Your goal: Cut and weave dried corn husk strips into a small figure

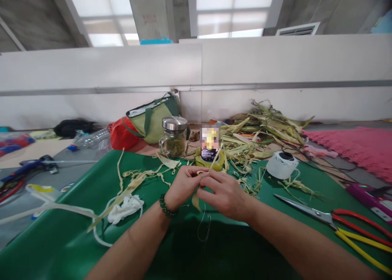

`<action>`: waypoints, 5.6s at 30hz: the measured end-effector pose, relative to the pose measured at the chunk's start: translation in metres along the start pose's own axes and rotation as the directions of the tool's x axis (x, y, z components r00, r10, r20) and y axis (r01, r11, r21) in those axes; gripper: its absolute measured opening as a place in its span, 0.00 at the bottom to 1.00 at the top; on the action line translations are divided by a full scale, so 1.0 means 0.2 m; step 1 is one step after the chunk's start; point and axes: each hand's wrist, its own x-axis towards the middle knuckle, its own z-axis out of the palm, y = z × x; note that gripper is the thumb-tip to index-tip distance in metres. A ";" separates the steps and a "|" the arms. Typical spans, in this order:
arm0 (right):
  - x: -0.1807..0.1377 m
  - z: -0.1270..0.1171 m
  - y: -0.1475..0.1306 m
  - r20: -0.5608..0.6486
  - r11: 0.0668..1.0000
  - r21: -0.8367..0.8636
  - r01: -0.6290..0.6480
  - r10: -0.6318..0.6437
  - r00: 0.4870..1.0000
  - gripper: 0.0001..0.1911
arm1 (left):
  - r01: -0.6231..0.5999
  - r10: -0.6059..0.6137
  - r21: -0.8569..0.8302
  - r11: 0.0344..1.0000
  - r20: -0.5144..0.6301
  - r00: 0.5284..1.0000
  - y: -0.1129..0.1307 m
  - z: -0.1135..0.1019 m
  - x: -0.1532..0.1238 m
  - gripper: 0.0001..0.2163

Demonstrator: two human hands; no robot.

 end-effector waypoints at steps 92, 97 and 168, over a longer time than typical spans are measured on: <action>-0.02 -0.04 0.14 0.179 0.724 0.348 -0.596 0.573 0.800 0.10 | -0.060 0.006 0.166 0.984 0.306 0.952 0.01 -0.02 -0.01 0.07; -0.03 -0.03 0.14 0.137 0.790 0.228 -0.569 0.553 0.822 0.08 | -0.004 -0.018 0.066 0.998 0.339 0.941 0.01 -0.02 0.00 0.10; -0.04 0.01 0.07 -0.060 0.754 0.407 -0.515 0.585 0.809 0.04 | -0.119 0.095 0.294 0.948 0.095 0.991 -0.03 0.03 -0.02 0.12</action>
